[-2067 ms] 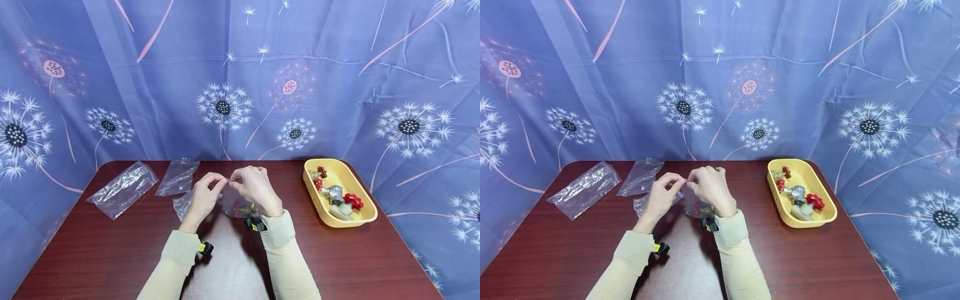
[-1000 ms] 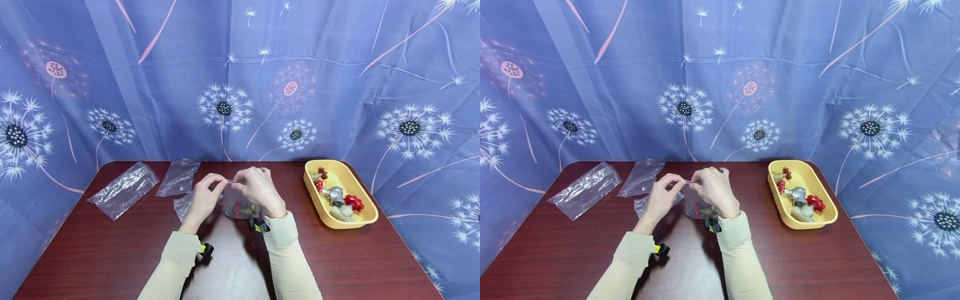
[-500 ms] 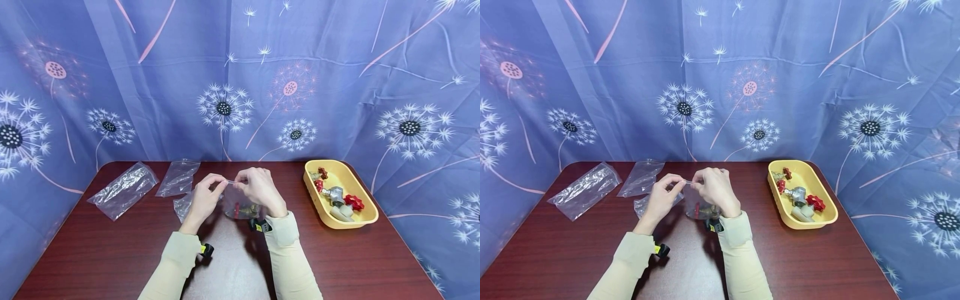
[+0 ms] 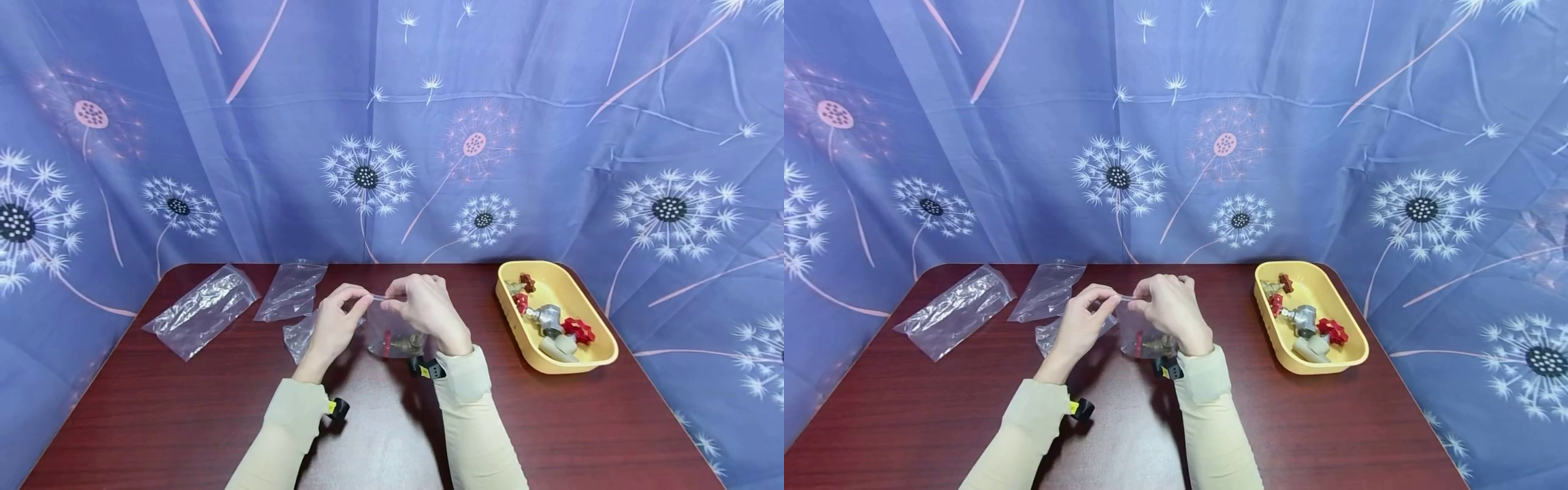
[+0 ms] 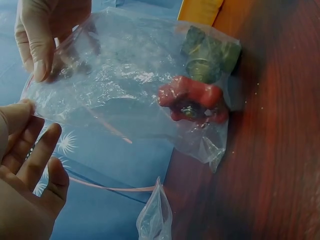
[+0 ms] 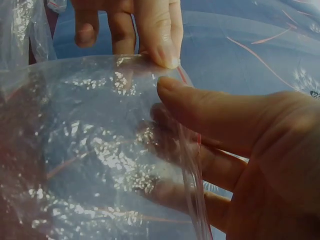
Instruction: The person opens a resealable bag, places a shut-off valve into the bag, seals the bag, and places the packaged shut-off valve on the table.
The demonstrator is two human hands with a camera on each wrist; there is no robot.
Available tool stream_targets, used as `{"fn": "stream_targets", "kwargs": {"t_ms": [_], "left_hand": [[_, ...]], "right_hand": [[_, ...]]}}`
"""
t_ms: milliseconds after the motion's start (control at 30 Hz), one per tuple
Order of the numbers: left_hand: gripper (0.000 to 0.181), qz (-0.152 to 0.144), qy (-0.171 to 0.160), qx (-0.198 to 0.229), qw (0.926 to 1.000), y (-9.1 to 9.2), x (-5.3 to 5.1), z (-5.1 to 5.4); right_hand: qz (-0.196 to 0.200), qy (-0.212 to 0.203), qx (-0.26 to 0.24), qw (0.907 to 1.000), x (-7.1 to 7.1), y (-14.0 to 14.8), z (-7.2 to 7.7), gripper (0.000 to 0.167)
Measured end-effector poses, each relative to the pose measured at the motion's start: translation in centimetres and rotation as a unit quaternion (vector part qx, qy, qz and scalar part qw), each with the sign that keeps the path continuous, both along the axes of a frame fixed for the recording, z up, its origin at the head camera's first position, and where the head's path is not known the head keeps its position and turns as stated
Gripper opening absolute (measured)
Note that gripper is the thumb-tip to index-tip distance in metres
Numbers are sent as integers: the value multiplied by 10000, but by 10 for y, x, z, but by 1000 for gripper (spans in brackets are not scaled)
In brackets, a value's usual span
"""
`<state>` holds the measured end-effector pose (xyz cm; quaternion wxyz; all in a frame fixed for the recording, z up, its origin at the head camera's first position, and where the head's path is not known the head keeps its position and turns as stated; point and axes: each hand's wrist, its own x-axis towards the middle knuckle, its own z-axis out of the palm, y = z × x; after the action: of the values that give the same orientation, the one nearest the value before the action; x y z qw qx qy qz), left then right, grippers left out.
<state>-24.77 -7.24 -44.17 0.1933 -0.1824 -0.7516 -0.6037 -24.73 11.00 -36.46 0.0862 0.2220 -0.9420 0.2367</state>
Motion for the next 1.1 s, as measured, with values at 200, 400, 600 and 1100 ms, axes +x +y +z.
{"fn": "stream_targets", "kwargs": {"t_ms": [200,400,600,1100], "left_hand": [[5,74,4,-89,9999,-1,1,2],[5,6,-13,7,10000,0,1,3],[5,-14,-65,25,10000,0,1,4],[5,-50,-94,70,9999,0,0,2]], "right_hand": [[-21,-15,-14,10000,0,1,1,13],[56,-2,-129,9999,-1,2,0,15],[234,34,-181,9996,-4,4,-1,16],[188,-117,-168,9996,-5,10,-3,15]]}}
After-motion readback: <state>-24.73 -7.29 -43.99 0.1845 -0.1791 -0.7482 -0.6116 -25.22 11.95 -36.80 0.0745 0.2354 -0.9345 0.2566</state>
